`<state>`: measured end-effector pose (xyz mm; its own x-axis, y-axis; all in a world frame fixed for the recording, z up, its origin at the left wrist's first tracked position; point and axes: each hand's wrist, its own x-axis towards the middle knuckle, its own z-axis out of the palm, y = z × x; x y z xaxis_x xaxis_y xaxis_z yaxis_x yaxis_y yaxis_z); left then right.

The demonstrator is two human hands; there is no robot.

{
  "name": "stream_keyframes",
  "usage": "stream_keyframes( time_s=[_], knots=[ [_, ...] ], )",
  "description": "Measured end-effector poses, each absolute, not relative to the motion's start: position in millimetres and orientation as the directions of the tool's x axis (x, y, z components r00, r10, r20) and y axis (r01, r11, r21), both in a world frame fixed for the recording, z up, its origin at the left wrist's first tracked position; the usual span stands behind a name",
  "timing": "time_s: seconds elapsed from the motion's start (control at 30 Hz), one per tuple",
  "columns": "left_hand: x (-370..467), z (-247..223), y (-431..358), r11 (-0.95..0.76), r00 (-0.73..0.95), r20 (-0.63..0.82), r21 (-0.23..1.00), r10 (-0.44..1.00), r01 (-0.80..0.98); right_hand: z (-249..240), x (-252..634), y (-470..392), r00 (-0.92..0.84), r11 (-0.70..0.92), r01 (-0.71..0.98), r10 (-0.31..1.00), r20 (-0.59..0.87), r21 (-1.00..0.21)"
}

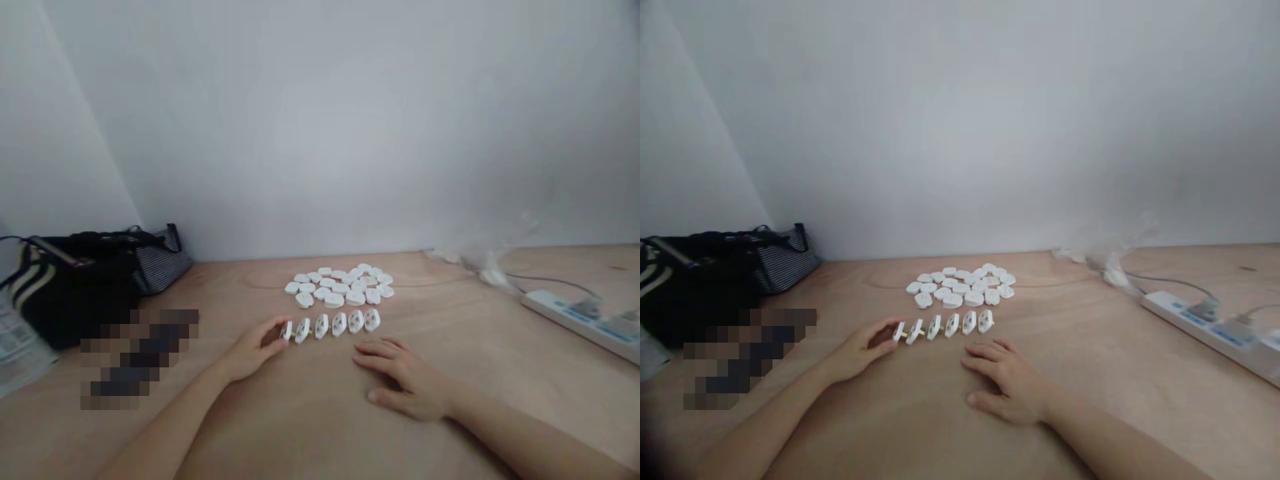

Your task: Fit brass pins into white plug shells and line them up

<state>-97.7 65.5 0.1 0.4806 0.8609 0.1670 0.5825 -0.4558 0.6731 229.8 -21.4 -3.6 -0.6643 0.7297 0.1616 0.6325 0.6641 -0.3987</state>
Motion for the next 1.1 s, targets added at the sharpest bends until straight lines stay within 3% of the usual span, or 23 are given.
stream_keyframes(
  time_s=[0.17,0.33,0.53,0.7,0.93,1.1],
  knots=[
    [-96.1,17.5,59.0,-0.485,0.369,0.316,0.618,0.874,0.618,-4.1,230.6,-21.2,-0.663,0.665,0.627,0.729,0.171,-0.406],
    [-65.4,27.9,31.0,-0.572,0.496,0.337,0.674,0.801,0.467,-4.0,230.4,-21.0,-0.666,0.672,0.619,0.724,0.182,-0.406],
    [-20.5,3.5,3.9,-0.592,0.608,0.343,0.760,0.716,0.268,-6.0,230.7,-21.0,-0.656,0.665,0.628,0.732,0.186,-0.404],
    [-9.2,-4.9,3.9,-0.566,0.604,0.308,0.768,0.735,0.298,-7.6,231.2,-20.2,-0.656,0.668,0.631,0.731,0.188,-0.396],
    [-6.8,4.3,4.5,-0.683,0.655,0.370,0.660,0.659,0.313,-7.6,231.3,-20.3,-0.657,0.671,0.629,0.729,0.194,-0.392],
    [-8.6,3.1,3.8,-0.667,0.642,0.352,0.660,0.681,0.346,-7.0,230.6,-21.2,-0.653,0.666,0.636,0.734,0.189,-0.390]
  ],
)
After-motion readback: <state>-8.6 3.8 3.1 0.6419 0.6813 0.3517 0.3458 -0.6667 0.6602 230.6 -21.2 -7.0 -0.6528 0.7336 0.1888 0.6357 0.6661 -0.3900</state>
